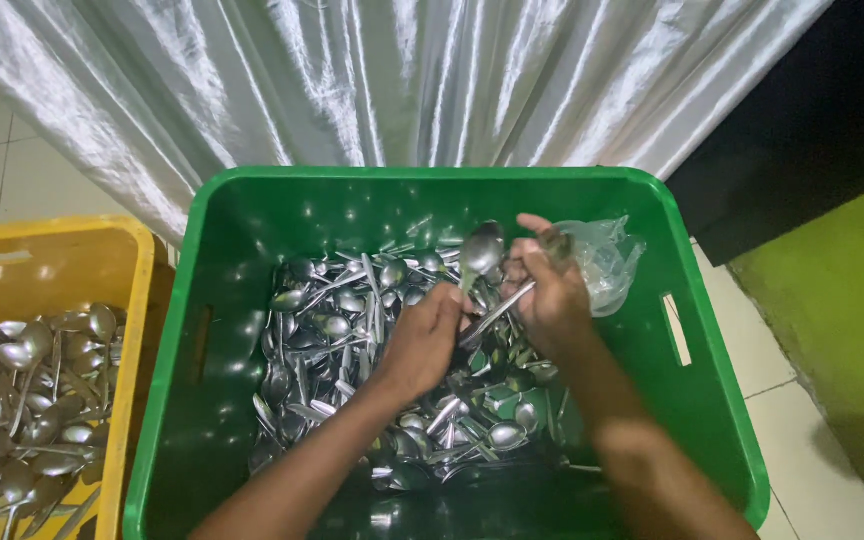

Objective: The person sorts a large pile of metal spoons in a green bin, picking them up by hand, aligning them into bundles, and securing each bundle with a rubber band. The person then places the completed bundles into a yellow bin beside the green one.

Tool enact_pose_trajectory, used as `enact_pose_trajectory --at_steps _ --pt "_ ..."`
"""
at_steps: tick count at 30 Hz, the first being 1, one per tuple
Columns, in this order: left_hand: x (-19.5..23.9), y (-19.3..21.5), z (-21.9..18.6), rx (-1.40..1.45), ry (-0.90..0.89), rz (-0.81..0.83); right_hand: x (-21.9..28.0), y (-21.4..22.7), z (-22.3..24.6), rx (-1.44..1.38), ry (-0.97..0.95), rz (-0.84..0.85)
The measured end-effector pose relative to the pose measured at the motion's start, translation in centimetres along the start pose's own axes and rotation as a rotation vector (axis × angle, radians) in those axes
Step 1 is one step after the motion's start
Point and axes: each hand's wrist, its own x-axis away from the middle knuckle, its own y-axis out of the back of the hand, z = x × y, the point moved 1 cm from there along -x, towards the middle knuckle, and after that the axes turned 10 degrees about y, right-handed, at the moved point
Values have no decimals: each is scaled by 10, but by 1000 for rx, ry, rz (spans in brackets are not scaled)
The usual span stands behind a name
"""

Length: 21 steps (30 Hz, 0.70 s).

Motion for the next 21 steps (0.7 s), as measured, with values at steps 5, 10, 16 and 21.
enact_pose_trajectory --at_steps 5,10,16,21 --pt "-3 12 -1 129 34 -78 -13 23 -21 -125 37 -107" --pt "-24 8 22 287 9 -30 -4 12 -19 -108 -29 -141" --pt "-25 -4 33 283 -16 64 5 -14 -7 -47 -23 -71" --pt "-37 6 39 272 -24 100 3 -3 -1 -27 -47 -135"
